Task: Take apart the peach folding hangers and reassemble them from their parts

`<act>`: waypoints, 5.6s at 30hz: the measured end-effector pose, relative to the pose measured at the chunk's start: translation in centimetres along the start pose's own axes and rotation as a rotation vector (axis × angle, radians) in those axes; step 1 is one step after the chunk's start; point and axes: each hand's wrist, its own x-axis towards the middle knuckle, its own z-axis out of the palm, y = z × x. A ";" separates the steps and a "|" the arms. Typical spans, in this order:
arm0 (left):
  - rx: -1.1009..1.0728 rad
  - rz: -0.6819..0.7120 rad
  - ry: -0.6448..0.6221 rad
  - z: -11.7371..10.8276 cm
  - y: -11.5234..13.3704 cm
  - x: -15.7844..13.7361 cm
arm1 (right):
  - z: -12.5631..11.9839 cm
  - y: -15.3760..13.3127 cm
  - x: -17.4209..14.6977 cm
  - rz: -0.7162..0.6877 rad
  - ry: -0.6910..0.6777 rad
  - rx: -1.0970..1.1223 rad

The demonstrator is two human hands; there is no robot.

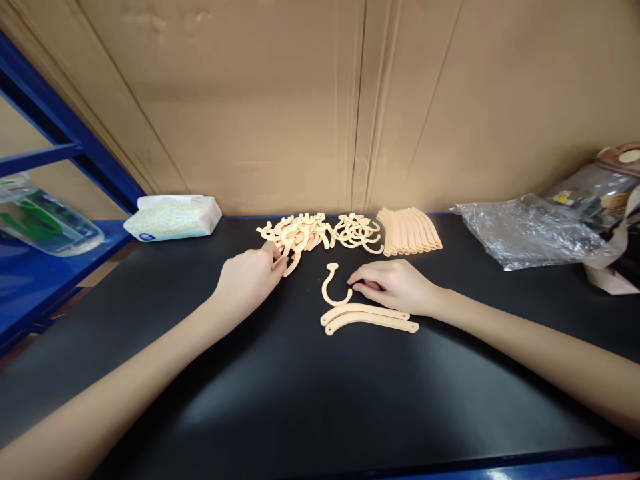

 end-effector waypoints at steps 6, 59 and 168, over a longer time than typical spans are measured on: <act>-0.008 -0.019 0.072 -0.5 0.4 -0.3 | 0.1 0.2 0.1 0.002 -0.002 0.003; 0.029 0.877 0.477 1.1 1.5 -2.6 | 0.0 0.1 0.4 0.036 0.178 -0.152; -0.454 0.922 0.096 1.8 3.2 -2.2 | -3.0 0.4 -3.6 0.176 0.142 -0.483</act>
